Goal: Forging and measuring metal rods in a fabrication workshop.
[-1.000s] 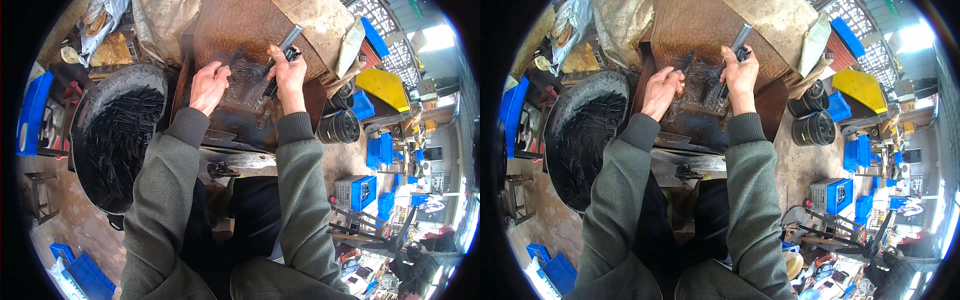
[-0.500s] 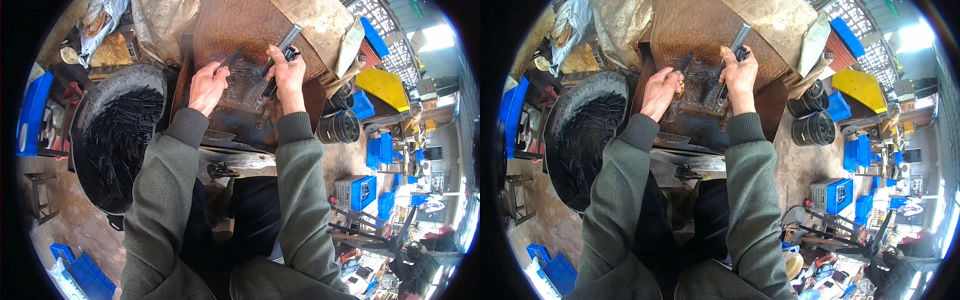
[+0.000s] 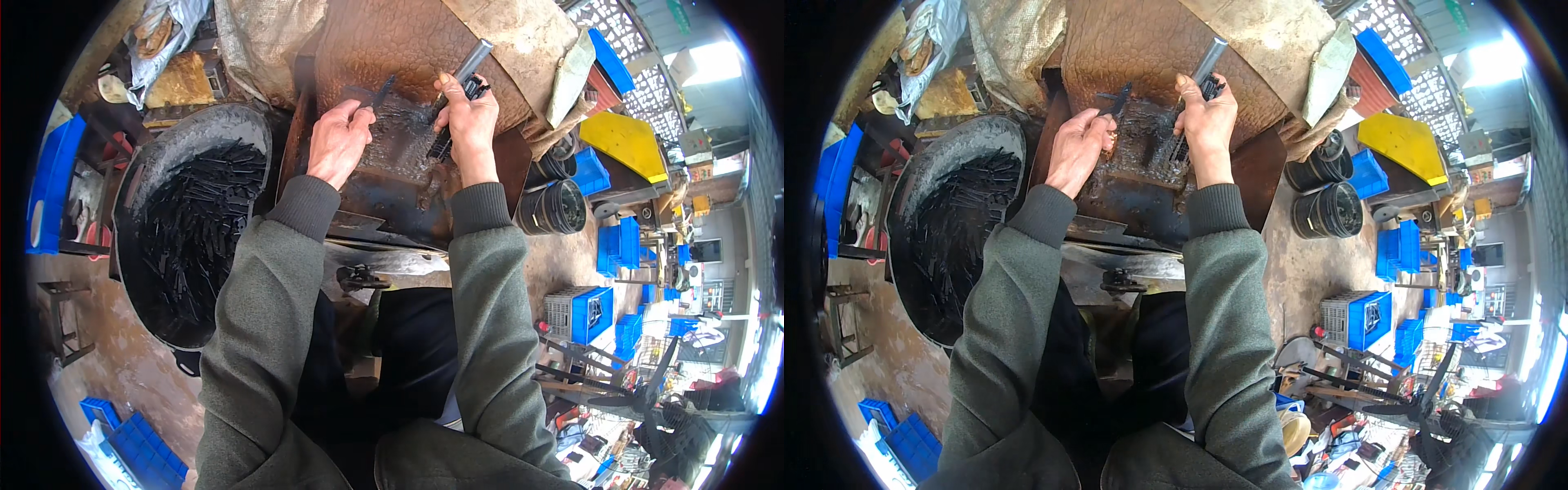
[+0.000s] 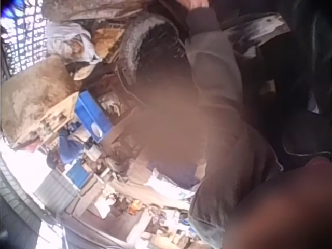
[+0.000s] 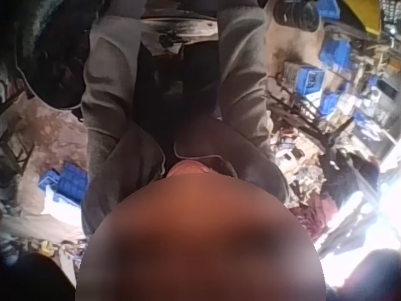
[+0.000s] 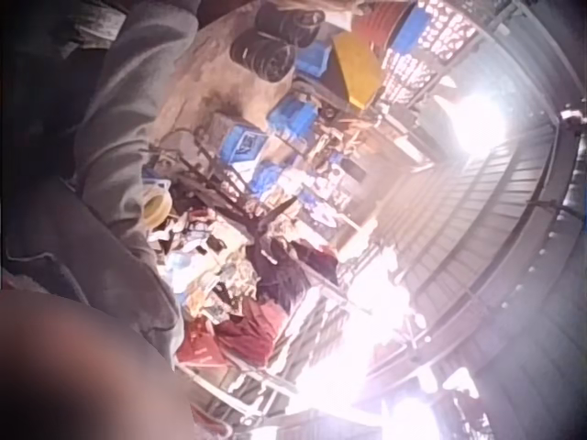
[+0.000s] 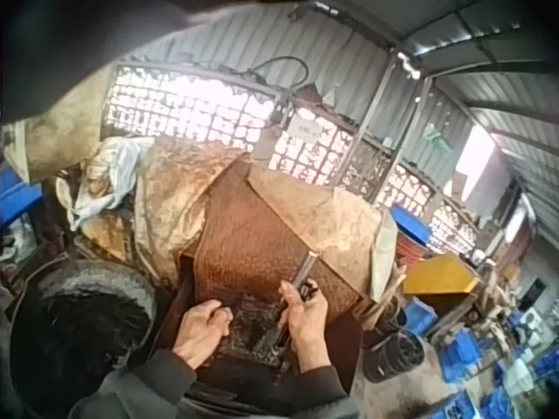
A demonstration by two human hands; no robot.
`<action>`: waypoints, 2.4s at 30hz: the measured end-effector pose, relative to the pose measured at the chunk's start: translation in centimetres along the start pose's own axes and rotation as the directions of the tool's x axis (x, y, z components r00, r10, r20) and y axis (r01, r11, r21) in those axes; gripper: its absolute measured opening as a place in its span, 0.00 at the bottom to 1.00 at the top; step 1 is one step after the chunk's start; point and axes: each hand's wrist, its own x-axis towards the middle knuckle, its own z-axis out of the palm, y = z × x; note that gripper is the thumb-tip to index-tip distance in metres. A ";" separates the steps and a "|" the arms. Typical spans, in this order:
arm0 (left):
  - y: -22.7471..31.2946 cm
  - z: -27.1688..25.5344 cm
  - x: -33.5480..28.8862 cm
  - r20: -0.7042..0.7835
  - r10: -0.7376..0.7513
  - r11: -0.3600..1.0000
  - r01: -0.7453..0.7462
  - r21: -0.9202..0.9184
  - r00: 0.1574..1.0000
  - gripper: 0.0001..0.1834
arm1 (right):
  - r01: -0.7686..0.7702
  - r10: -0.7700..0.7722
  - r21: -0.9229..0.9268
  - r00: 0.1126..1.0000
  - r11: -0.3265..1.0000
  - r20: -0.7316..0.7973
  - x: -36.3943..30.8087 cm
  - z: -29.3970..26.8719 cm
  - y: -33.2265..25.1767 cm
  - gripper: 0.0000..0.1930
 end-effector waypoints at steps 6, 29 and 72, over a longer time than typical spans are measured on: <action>0.1 0.0 0.0 -0.004 -0.016 1.000 0.016 -0.011 1.000 0.16 | 0.013 -0.013 0.006 1.000 1.000 0.011 0.0 0.0 0.2 0.10; 0.5 -0.2 -0.1 0.012 -0.015 1.000 0.015 -0.004 1.000 0.14 | 0.011 -0.011 0.016 1.000 1.000 0.007 0.0 0.0 0.0 0.09; 0.5 -0.2 0.0 0.007 0.002 1.000 -0.002 0.020 1.000 0.17 | 0.013 -0.012 -0.007 1.000 1.000 0.019 0.0 -0.1 0.0 0.12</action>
